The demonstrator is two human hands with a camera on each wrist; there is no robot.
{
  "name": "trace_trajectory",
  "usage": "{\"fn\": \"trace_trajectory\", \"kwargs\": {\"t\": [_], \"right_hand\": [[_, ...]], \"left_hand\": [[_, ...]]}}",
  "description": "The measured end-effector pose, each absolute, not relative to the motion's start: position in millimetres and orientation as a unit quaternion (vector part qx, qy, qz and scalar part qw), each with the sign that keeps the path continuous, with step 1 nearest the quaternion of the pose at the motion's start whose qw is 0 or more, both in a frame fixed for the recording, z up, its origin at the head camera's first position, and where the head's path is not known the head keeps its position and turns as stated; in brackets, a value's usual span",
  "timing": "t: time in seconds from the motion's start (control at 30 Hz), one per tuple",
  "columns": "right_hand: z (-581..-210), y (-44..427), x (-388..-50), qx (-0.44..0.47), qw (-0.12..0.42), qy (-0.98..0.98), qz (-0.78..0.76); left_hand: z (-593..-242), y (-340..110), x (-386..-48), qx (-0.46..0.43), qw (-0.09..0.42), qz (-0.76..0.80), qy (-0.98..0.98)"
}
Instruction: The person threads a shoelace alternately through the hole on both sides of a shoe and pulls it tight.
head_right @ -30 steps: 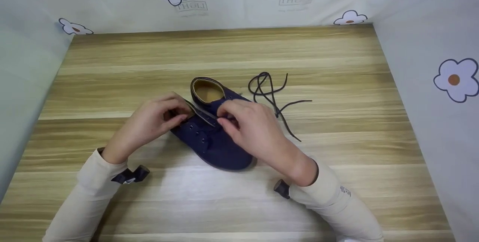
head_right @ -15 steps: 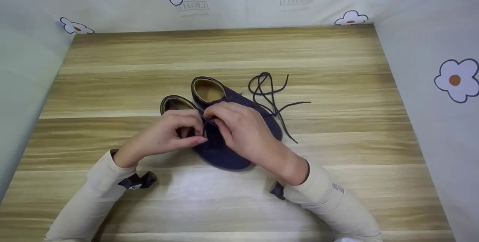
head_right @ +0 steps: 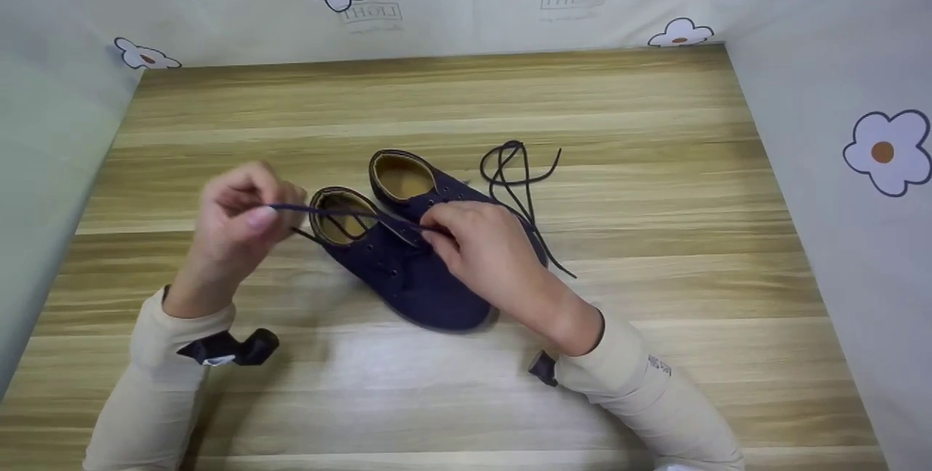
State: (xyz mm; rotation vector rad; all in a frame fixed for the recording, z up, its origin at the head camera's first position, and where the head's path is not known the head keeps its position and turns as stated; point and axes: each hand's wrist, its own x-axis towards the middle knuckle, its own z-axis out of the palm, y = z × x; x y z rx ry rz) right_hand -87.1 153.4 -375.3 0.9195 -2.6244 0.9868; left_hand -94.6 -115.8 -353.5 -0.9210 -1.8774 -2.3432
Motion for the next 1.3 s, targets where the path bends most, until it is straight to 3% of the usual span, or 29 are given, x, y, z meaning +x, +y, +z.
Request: {"fn": "trace_trajectory", "kwargs": {"t": [0.23,0.47,0.63,0.8,1.1,1.3], "right_hand": [[-377.5,151.0,-87.4,0.31,0.056,-0.89,0.328],[-383.8,147.4,-87.1,0.311,0.036,-0.901,0.301],[-388.9,143.4,-85.1,0.303,0.034,-0.917,0.257],[-392.0,140.3,-89.8,0.278,0.025,-0.906,0.317],[-395.5,136.0,-101.8,0.254,0.058,-0.871,0.415],[-393.7,132.3,-105.9,0.256,0.074,-0.86,0.436]], "left_hand": [[-340.5,-124.5,-99.4,-0.185,0.133,-0.81,-0.541],[-347.1,-123.5,-103.2,-0.146,0.17,-0.746,-0.627],[-354.9,-117.0,-104.3,-0.152,0.135,-0.717,-0.666],[-360.2,-110.9,-104.4,-0.166,0.078,-0.677,-0.712],[-373.3,-109.9,-105.5,-0.259,-0.118,-0.523,-0.804],[-380.2,-106.7,-108.7,-0.265,-0.076,-0.404,-0.872]]}}
